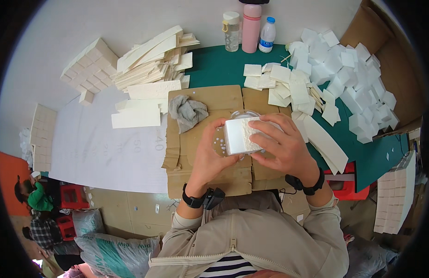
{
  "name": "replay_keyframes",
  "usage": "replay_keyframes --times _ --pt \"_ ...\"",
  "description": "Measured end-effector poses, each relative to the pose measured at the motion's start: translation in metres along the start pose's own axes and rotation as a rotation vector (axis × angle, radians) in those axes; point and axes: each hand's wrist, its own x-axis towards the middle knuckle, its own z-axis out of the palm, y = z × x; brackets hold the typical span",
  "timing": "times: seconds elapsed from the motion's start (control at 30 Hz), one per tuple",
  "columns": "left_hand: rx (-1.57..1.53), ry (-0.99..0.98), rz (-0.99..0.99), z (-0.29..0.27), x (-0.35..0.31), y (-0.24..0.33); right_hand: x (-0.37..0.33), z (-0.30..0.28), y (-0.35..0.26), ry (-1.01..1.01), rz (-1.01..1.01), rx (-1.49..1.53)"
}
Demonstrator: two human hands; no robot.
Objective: The person wipes their hands with a cloth, applies glue to a foam block with a brush, and then presses foam strips onto the glued surfaces.
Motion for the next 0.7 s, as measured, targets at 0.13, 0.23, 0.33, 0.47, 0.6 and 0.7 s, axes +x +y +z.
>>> replay_keyframes --times 0.13,0.23,0.33,0.47,0.6,0.7 --pt "-0.014 -0.034 0.001 0.003 0.003 0.004 0.000 0.005 -0.001 0.041 0.022 -0.009" --pt "0.028 -0.032 0.038 0.004 0.004 0.007 0.003 0.005 -0.002 0.060 0.028 -0.030" --pt "0.018 -0.049 0.047 0.004 0.008 0.010 0.005 0.005 -0.001 0.061 0.025 -0.042" --pt "-0.051 -0.033 0.058 0.006 0.014 0.023 0.007 0.005 -0.001 0.081 0.033 -0.008" --pt "-0.081 -0.071 0.074 0.002 0.017 0.029 0.010 0.002 -0.002 0.055 0.029 -0.017" --pt "-0.048 -0.088 0.095 0.002 0.018 0.032 0.009 0.003 -0.002 0.032 0.028 -0.028"
